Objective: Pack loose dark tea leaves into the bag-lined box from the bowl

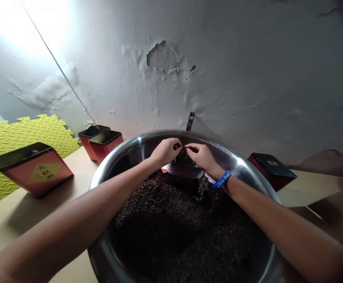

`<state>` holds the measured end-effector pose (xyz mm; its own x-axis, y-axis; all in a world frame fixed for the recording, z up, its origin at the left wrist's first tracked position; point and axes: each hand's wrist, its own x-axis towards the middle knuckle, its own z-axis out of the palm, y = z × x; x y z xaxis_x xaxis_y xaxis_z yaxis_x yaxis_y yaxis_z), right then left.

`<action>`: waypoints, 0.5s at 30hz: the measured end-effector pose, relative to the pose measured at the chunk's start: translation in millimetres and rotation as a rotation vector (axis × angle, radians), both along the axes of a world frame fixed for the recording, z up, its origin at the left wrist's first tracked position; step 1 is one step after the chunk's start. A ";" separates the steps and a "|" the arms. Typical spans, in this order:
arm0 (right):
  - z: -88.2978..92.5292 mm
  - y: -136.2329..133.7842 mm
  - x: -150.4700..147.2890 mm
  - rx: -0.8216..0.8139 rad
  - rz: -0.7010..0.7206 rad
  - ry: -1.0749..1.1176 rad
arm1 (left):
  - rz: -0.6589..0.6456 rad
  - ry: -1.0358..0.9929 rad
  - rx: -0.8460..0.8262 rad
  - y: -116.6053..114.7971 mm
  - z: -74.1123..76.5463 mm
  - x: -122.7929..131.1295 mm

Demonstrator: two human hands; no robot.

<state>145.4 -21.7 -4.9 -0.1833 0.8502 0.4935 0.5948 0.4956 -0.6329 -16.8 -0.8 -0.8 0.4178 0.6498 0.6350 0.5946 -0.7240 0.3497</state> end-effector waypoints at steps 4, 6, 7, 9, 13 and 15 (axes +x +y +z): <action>1.4 -1.7 -0.5 0.121 -0.021 -0.093 | -0.010 0.008 -0.006 -0.4 -1.0 0.3; 1.1 -2.3 -0.7 0.179 -0.020 -0.128 | -0.010 0.018 -0.008 -0.5 -1.1 0.3; 0.7 -2.3 -0.7 0.197 -0.018 -0.141 | -0.009 0.027 -0.008 -0.6 -1.2 0.4; -0.5 -2.1 -0.7 0.211 -0.013 -0.160 | -0.002 0.045 -0.004 -0.6 -1.4 0.7; -2.3 -1.0 -1.3 0.207 -0.017 -0.175 | 0.022 0.062 0.002 0.1 -3.3 1.4; -1.5 -2.1 -2.1 0.217 -0.031 -0.167 | 0.039 0.069 0.002 0.6 -4.0 1.3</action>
<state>143.4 -23.9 -6.4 -0.2533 0.7342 0.6299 0.6987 0.5892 -0.4058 -15.5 -0.2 -4.8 0.4345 0.6655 0.6069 0.6451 -0.7002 0.3059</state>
